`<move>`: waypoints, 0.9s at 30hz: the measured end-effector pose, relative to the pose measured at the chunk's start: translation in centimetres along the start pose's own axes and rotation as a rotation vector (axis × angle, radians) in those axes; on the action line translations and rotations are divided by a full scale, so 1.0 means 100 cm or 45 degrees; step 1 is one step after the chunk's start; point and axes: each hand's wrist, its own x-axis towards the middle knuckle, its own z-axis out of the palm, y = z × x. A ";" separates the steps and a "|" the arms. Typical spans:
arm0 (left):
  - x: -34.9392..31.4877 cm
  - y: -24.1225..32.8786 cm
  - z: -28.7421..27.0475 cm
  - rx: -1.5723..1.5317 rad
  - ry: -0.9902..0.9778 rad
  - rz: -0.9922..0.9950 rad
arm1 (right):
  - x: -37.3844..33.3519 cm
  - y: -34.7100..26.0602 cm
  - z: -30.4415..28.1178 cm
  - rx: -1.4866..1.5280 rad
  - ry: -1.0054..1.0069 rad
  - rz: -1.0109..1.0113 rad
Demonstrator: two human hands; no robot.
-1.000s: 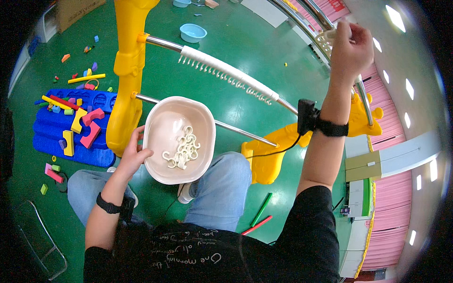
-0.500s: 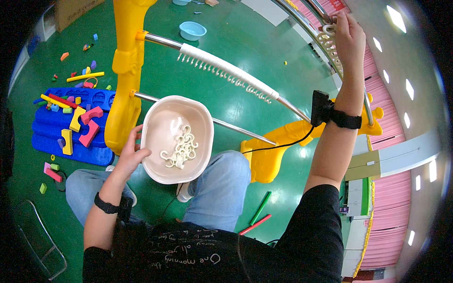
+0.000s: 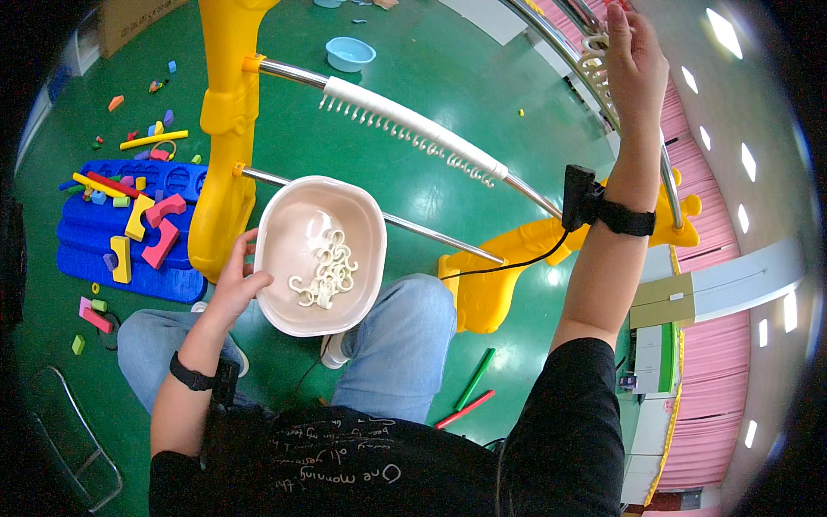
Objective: The person takes various small clips from a yellow plastic stand and sorts them into a pink plastic bowl by hand, and then stands up to move the frame.
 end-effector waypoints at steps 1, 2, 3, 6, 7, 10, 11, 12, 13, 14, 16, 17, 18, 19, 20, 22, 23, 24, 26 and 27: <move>0.000 0.000 0.000 -0.003 -0.001 -0.002 | 0.000 0.002 -0.002 -0.171 0.100 0.013; 0.000 0.001 0.000 -0.005 -0.002 -0.004 | 0.000 0.003 -0.003 -0.341 0.199 0.026; 0.000 0.002 0.000 -0.007 -0.001 -0.006 | 0.000 0.004 -0.003 -0.340 0.198 0.025; -0.001 0.004 0.001 -0.002 0.004 -0.020 | -0.002 0.000 0.001 -0.288 0.259 0.046; -0.001 0.004 0.001 0.008 0.002 -0.019 | -0.004 -0.006 0.006 -0.063 0.353 0.035; 0.000 0.000 0.000 0.007 -0.002 -0.011 | -0.004 -0.012 0.007 0.270 0.452 0.061; 0.001 0.000 0.000 -0.002 -0.004 -0.003 | -0.004 -0.013 0.006 0.379 0.458 0.097; 0.001 -0.001 -0.001 -0.002 -0.002 -0.004 | -0.005 -0.014 0.007 0.381 0.458 0.098; 0.000 -0.001 -0.001 0.001 0.001 -0.005 | -0.007 -0.015 0.008 0.297 0.435 0.096; 0.000 -0.001 -0.001 0.004 0.003 -0.007 | -0.009 -0.016 0.010 0.212 0.412 0.094; 0.000 0.001 0.000 0.013 0.007 -0.007 | -0.008 -0.013 0.010 0.214 0.422 0.043; -0.001 0.002 0.000 0.021 0.009 -0.008 | -0.008 -0.012 0.010 0.215 0.432 -0.007; 0.000 0.002 0.000 0.020 0.009 -0.008 | -0.008 -0.010 0.009 0.214 0.431 -0.008; 0.000 0.002 0.000 0.019 0.006 -0.009 | -0.008 -0.009 0.007 0.166 0.423 -0.019; 0.000 0.001 0.000 0.018 0.003 -0.010 | -0.008 -0.007 0.005 0.119 0.415 -0.030; 0.000 0.001 0.000 0.019 0.003 -0.008 | -0.007 -0.003 0.004 0.162 0.399 0.001; 0.000 0.001 0.000 0.019 0.002 -0.007 | -0.006 -0.001 0.003 0.205 0.382 0.032; 0.000 0.001 0.000 0.019 0.004 -0.007 | -0.006 -0.001 0.003 0.206 0.382 0.032; 0.001 -0.001 -0.001 -0.001 0.001 -0.009 | -0.005 -0.002 0.003 0.182 0.369 0.032; 0.001 -0.001 -0.001 -0.002 0.001 -0.010 | -0.005 -0.003 0.003 0.182 0.369 0.031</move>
